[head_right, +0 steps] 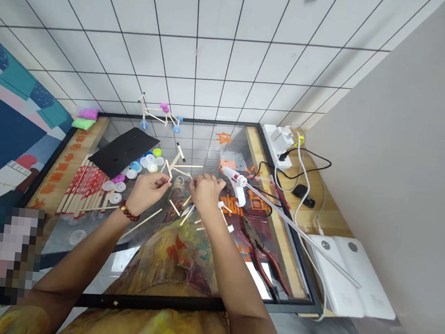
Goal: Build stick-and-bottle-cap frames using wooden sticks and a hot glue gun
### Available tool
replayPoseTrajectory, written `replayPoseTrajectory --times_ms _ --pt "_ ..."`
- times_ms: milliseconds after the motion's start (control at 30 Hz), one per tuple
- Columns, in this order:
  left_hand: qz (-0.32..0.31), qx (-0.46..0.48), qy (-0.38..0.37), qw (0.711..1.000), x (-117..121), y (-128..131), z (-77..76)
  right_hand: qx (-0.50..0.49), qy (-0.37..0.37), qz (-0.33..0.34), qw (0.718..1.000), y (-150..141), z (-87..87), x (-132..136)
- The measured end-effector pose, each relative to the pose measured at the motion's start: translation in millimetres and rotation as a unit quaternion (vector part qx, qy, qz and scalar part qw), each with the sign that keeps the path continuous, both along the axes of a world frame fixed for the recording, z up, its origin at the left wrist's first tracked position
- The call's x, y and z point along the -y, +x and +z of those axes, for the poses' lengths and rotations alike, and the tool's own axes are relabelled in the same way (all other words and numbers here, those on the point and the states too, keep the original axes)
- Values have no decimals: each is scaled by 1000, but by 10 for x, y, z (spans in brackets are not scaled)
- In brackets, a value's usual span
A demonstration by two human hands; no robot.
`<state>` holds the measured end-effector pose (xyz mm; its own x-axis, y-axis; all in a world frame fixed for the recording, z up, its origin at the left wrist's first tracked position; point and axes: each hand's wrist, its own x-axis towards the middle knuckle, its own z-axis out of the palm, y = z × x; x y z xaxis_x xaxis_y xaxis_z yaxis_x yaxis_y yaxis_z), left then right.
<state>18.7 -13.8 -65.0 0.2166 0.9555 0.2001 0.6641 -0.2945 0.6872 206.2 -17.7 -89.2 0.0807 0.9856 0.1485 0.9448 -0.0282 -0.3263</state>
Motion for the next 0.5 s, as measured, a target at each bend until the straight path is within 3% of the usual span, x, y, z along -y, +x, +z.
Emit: replayPoseTrajectory --times_ms 200,500 --pt "-11 -14 1 1000 27 19 29 2 -2 10 1000 -19 -1 9" --pt "-29 -101 -12 994 60 22 195 0 20 14 1000 -16 -20 38"
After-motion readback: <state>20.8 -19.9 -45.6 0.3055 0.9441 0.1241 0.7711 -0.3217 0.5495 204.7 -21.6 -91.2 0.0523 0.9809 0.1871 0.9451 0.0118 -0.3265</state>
